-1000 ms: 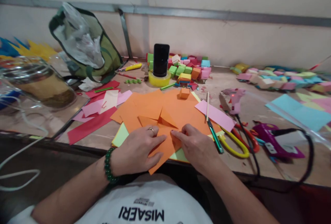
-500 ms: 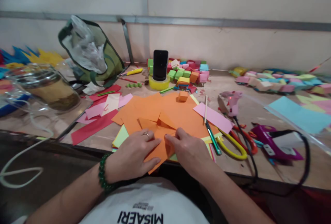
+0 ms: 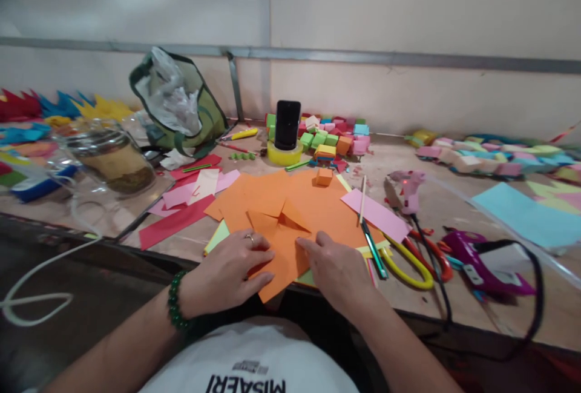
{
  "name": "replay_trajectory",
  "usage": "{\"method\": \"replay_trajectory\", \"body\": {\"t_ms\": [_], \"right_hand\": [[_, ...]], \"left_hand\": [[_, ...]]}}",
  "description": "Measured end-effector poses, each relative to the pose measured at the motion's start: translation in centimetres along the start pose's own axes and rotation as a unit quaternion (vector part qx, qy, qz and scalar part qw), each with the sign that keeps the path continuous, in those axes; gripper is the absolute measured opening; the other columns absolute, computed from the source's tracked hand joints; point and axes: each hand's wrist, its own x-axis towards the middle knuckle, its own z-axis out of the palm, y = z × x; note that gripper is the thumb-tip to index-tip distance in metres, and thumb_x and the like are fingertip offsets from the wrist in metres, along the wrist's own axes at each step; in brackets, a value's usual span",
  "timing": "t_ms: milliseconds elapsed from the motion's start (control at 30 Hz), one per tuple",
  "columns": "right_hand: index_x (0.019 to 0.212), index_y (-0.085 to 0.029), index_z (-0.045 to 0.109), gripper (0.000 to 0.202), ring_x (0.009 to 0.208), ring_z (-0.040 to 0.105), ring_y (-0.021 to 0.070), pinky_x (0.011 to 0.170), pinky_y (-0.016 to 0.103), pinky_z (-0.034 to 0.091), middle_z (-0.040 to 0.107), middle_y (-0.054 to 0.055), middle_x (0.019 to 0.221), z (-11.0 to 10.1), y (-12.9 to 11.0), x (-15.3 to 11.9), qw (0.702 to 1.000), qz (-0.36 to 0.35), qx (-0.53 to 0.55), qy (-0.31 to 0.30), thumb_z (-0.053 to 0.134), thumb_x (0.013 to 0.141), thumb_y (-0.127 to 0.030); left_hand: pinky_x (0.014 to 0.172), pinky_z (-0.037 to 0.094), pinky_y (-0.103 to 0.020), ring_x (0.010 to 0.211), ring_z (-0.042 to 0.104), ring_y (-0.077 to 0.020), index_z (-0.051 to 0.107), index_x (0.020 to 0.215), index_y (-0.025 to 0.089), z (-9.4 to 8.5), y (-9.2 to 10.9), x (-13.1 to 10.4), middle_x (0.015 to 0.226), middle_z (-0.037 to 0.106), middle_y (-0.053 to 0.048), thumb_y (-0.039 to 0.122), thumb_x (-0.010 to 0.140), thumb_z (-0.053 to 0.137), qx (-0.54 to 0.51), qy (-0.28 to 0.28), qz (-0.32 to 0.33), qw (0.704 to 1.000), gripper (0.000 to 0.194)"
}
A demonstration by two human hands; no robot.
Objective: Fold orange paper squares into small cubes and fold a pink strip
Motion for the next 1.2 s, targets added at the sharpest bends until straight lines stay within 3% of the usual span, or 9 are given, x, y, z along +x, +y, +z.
{"method": "replay_trajectory", "body": {"t_ms": [167,267,367,533,633,733,933,1067,1200], "right_hand": [[0.11,-0.027,0.068,0.035,0.06,0.06,0.0135,0.054,0.024,0.037,0.066,0.003,0.083,-0.4,2.0,-0.3,0.992,0.043,0.116,-0.015,0.04,0.089,-0.022],[0.088,-0.022,0.069,0.03,0.059,0.057,0.0135,0.055,0.024,0.038,0.064,0.001,0.068,-1.3,1.8,0.6,0.973,0.086,0.213,-0.017,0.044,0.088,-0.038],[0.068,-0.02,0.059,0.04,0.054,0.051,0.0127,0.05,0.024,0.032,0.059,-0.001,0.058,-2.1,0.6,2.2,0.967,0.125,0.222,-0.017,0.051,0.081,-0.058],[0.06,-0.02,0.055,0.038,0.05,0.046,0.0121,0.047,0.025,0.025,0.057,0.0,0.055,-2.5,-0.8,5.1,0.971,0.092,0.183,-0.125,0.063,0.068,-0.056],[0.056,-0.019,0.054,0.042,0.047,0.043,0.0111,0.045,0.025,0.023,0.052,0.0,0.05,-2.5,-0.1,6.1,0.959,0.09,0.184,-0.193,0.062,0.068,-0.057],[0.051,-0.017,0.051,0.044,0.046,0.041,0.0102,0.044,0.025,0.022,0.047,-0.001,0.046,-2.3,1.3,6.2,0.949,0.096,0.203,-0.222,0.058,0.072,-0.055],[0.051,-0.018,0.048,0.04,0.039,0.042,0.0095,0.043,0.023,0.027,0.05,0.0,0.041,-1.8,3.2,3.7,0.931,0.186,0.244,-0.2,0.045,0.083,-0.042],[0.054,-0.017,0.05,0.038,0.043,0.047,0.0111,0.045,0.023,0.026,0.053,0.002,0.046,-2.1,3.2,2.0,0.949,0.203,0.199,-0.138,0.04,0.086,-0.035],[0.064,-0.018,0.06,0.039,0.051,0.051,0.0133,0.049,0.025,0.026,0.056,0.002,0.054,-1.9,1.9,1.4,0.973,0.18,0.136,-0.049,0.041,0.089,-0.041]], "left_hand": [[0.088,0.044,-0.033,0.098,0.056,-0.0197,0.067,0.087,0.018,0.0,-0.6,-0.8,0.102,0.065,-0.006,0.031,0.09,0.049,-0.033,0.003,-0.003,0.999,0.023],[0.082,0.045,-0.032,0.093,0.056,-0.0203,0.064,0.081,0.017,0.1,-0.4,-0.4,0.093,0.064,-0.007,0.032,0.088,0.05,-0.006,-0.001,0.003,1.0,0.022],[0.075,0.045,-0.032,0.086,0.054,-0.021,0.06,0.078,0.016,0.2,-0.1,0.2,0.083,0.061,-0.006,0.036,0.086,0.053,0.037,0.0,0.012,0.999,0.023],[0.07,0.043,-0.033,0.083,0.052,-0.0213,0.059,0.084,0.018,0.6,0.1,0.8,0.082,0.059,-0.005,0.042,0.085,0.054,0.066,0.016,0.018,0.998,0.025],[0.069,0.042,-0.032,0.082,0.053,-0.0208,0.058,0.079,0.018,0.6,-0.1,0.8,0.08,0.058,-0.004,0.042,0.086,0.053,0.066,0.011,0.02,0.998,0.026],[0.072,0.041,-0.032,0.082,0.052,-0.0199,0.056,0.074,0.018,0.5,-0.5,0.6,0.079,0.057,-0.004,0.04,0.086,0.053,0.054,0.009,0.025,0.998,0.026],[0.072,0.04,-0.031,0.082,0.051,-0.0187,0.054,0.071,0.017,0.4,-1.2,0.3,0.078,0.057,-0.003,0.044,0.085,0.054,0.003,0.014,0.031,0.999,0.03],[0.071,0.039,-0.031,0.081,0.05,-0.019,0.052,0.071,0.017,0.5,-1.1,0.0,0.079,0.056,-0.004,0.05,0.083,0.056,-0.026,0.02,0.027,0.999,0.035],[0.07,0.038,-0.032,0.08,0.049,-0.0195,0.051,0.071,0.018,0.7,-0.9,0.2,0.078,0.056,-0.004,0.05,0.082,0.056,-0.019,0.036,0.024,0.999,0.035]]}}
